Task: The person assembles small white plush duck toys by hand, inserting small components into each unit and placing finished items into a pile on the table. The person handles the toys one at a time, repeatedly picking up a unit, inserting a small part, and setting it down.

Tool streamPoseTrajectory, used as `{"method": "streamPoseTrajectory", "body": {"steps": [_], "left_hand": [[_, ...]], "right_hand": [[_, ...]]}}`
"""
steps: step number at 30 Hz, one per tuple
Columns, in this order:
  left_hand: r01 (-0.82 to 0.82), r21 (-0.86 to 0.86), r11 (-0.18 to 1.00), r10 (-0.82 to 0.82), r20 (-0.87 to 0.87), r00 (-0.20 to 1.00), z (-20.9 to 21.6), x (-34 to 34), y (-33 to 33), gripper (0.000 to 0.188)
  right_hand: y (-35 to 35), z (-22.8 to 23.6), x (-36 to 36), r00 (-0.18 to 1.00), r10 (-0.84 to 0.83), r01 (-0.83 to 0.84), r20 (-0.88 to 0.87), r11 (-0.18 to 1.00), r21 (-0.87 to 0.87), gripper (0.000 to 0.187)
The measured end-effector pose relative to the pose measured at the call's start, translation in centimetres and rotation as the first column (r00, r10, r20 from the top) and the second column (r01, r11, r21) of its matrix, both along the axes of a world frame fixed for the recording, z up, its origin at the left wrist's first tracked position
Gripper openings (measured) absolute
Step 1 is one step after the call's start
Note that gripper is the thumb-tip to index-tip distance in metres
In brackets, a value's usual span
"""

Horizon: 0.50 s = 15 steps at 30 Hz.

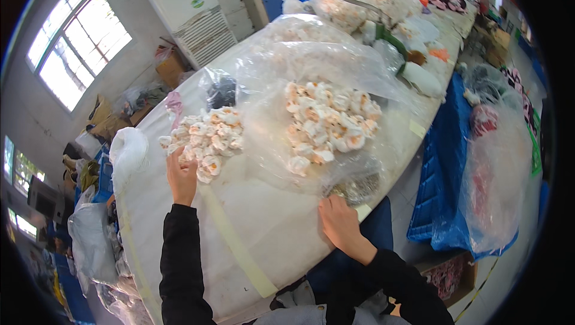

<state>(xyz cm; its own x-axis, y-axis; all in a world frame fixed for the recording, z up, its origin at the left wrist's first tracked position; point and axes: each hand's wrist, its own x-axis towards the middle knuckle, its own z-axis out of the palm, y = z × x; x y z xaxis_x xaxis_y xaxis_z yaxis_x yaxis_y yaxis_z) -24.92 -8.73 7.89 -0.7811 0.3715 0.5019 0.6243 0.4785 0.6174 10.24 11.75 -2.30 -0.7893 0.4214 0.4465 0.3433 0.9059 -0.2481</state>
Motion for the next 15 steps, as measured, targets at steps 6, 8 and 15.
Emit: {"method": "streamPoseTrajectory", "body": {"steps": [6, 8, 15], "left_hand": [[-0.245, -0.042, 0.968, 0.246, 0.008, 0.969, -7.8, -8.2, -9.2, 0.062], [-0.307, -0.045, 0.951, 0.31, 0.07, 0.948, -10.6, -8.9, -10.3, 0.068], [-0.339, -0.103, 0.935, 0.343, 0.019, 0.939, -14.4, -15.2, -11.9, 0.075]], "right_hand": [[1.4, 3.1, 0.4, 0.967, 0.078, -0.127, -0.243, 0.974, -0.19, 0.009], [5.1, 6.0, -0.2, 0.958, 0.081, -0.115, -0.274, 0.987, -0.111, 0.01], [3.5, 7.9, -5.8, 0.943, 0.314, -0.331, -0.115, 0.832, -0.446, 0.038]]}}
